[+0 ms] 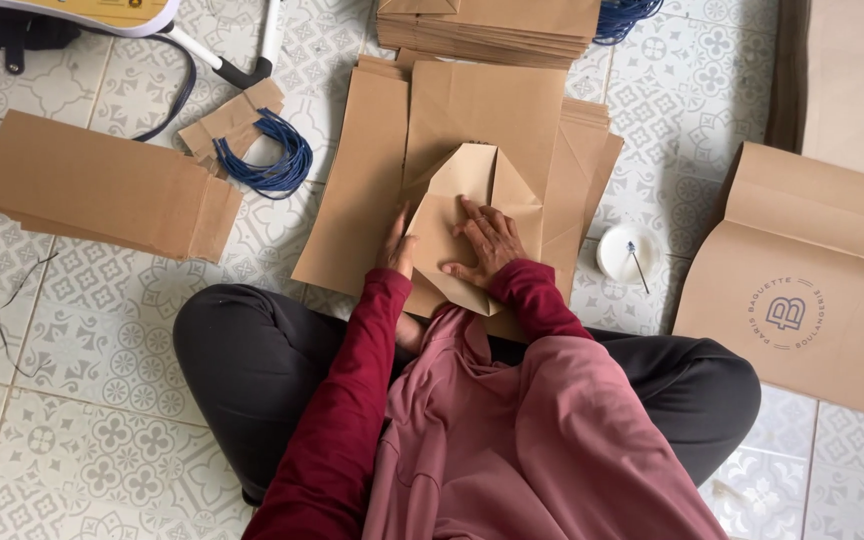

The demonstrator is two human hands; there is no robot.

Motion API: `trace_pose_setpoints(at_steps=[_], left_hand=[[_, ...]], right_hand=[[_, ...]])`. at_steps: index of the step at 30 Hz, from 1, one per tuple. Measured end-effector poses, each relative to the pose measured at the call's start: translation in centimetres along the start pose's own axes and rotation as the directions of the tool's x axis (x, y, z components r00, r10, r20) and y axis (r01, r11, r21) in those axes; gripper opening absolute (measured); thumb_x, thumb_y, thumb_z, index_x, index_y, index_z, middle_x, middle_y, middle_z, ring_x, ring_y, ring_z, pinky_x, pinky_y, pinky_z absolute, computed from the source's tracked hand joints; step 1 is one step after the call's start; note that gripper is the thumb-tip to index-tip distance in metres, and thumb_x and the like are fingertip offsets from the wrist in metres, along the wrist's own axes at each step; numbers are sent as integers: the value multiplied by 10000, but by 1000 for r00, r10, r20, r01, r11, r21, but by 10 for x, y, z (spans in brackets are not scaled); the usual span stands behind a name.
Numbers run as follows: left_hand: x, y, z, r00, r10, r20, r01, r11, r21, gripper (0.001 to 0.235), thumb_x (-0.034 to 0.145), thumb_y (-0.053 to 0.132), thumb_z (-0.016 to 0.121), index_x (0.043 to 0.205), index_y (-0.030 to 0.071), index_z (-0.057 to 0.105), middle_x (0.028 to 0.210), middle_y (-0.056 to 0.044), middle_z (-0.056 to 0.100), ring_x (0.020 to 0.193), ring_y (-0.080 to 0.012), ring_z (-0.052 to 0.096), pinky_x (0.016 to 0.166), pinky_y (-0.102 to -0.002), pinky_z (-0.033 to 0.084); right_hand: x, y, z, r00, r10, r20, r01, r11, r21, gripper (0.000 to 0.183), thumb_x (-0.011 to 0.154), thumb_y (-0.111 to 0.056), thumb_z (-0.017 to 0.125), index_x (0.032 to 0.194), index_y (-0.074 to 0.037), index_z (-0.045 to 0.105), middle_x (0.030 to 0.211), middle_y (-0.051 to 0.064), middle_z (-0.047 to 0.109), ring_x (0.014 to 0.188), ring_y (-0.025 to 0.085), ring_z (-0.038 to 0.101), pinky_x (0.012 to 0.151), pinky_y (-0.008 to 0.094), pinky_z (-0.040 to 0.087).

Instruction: The person sits on the floor and assembles flat paper bags by folding the sides and bottom. They use a small brush to apply glue to the flaps to secure the folds. The person then attaches a blue string handle to a cardboard piece and glues it to the bag.

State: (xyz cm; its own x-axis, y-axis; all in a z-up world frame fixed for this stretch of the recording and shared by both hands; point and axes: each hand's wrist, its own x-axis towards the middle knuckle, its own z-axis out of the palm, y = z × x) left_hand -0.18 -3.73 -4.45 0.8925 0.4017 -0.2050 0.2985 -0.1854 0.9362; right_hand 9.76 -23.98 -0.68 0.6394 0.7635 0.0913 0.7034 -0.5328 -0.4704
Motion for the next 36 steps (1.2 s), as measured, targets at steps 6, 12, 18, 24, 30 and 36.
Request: trace_pose_setpoints(at_steps=[6,12,18,24,30,36], left_hand=[[3,0,1,1000,16,8,-16,1000,-6,652,968,280,451,1606,345,331,1691,-63,228,1544,-318,200,1281,-474,170],[5,-8,2,999,43,6,-43,999,11,645,978,275,468,1606,350,338,1692,-71,225,1546,-308,201,1281,-465,175],[1,0,-2,1000,-2,26,3,1000,-21,658,964,290,466,1604,372,336,1694,-27,223,1548,-285,192,1283,-446,160],[-2,9,-6,998,-17,52,19,1000,-20,692,935,299,484,1604,379,325,1697,-21,210,1548,-287,190,1284,-452,169],[-1,12,-7,998,17,61,-14,999,-43,684,940,308,496,1604,373,343,1693,-34,231,1547,-299,192,1278,-462,165],[-1,10,-9,997,42,66,-40,999,-37,705,921,288,502,1607,344,347,1690,-74,231,1542,-335,192,1276,-485,168]], right_hand=[[-1,1,-2,999,-36,-4,36,998,47,670,768,-772,678,1192,-282,507,1669,46,329,1387,303,375,1119,477,302],[-2,3,-3,995,-85,-42,86,996,18,679,776,-791,652,1195,-269,537,1646,57,379,1365,312,400,1098,477,325],[3,6,-11,995,-96,25,97,995,-30,713,707,-783,698,1183,-278,533,1607,67,419,1338,312,419,1071,461,332],[24,8,-19,970,-91,224,150,953,-264,915,534,-816,721,1238,-275,498,1560,66,411,1407,283,348,1123,483,254],[30,7,-26,948,-63,311,151,951,-271,895,558,-800,716,1267,-299,498,1538,63,369,1409,283,334,1129,453,219],[29,15,-24,955,-114,273,174,963,-208,905,574,-804,707,1335,-363,498,1519,57,375,1402,294,349,1116,453,235]])
